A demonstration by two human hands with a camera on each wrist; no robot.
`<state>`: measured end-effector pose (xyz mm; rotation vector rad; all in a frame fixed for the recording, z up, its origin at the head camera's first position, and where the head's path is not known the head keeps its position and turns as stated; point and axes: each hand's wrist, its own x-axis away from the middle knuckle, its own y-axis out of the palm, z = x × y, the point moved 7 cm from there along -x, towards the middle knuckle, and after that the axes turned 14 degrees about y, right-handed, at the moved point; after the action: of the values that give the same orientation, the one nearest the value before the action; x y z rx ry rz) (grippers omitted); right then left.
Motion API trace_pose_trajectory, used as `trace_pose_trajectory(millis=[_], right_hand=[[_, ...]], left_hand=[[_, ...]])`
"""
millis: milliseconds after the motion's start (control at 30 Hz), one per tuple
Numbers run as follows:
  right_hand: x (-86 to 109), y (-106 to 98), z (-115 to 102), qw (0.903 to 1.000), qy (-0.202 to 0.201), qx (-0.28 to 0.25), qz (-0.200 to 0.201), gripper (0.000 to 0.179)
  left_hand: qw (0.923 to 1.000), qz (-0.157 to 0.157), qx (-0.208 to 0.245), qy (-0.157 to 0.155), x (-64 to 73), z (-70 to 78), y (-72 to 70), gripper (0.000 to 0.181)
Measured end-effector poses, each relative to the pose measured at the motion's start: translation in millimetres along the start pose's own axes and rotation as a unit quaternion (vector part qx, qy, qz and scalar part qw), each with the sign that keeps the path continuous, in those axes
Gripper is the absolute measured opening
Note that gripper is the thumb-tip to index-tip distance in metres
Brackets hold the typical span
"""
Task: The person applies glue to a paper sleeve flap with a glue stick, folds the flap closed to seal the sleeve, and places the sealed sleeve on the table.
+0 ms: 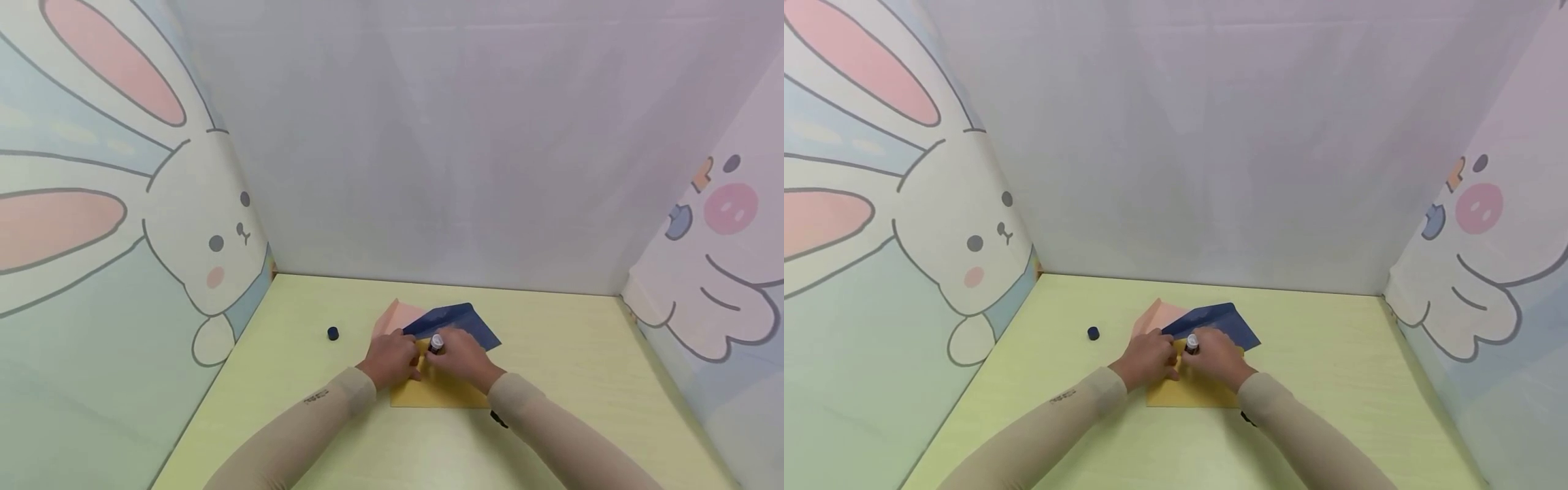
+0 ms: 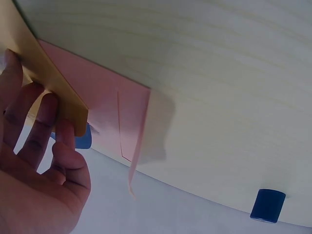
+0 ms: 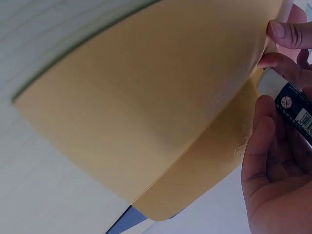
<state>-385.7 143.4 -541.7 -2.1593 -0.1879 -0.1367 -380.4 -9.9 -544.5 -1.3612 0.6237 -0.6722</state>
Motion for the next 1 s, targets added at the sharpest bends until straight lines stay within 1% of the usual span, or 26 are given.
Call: trace_pose_trajectory(millis=[133,300,600,833,1000], right_hand=[[-0.6,6,-2,0.9999,-0.001,0.009,-0.009,0.029],[0.3,9,-7,0.9998,-0.007,0.005,-0.017,0.031],[2.6,11,-10,0.9997,-0.014,0.013,-0.014,0.032],[1.4,11,-7,0.9998,-0.006,0.009,-0.014,0.030],[0.6,10,-4,0.9999,-0.001,0.007,-0.012,0.027]], left_hand=[[1.0000,-0.001,0.003,-0.001,-0.3,0.1,1.6,0.034],[0.9999,0.003,-0.007,0.009,-0.6,0.4,1.5,0.030],[0.9997,0.016,-0.008,0.017,0.3,0.8,-0.9,0.028],[0.9995,0.012,-0.025,0.017,0.6,1.1,-1.4,0.029],[0.9997,0.002,-0.023,0.010,-0.1,-0.4,0.1,0.032]])
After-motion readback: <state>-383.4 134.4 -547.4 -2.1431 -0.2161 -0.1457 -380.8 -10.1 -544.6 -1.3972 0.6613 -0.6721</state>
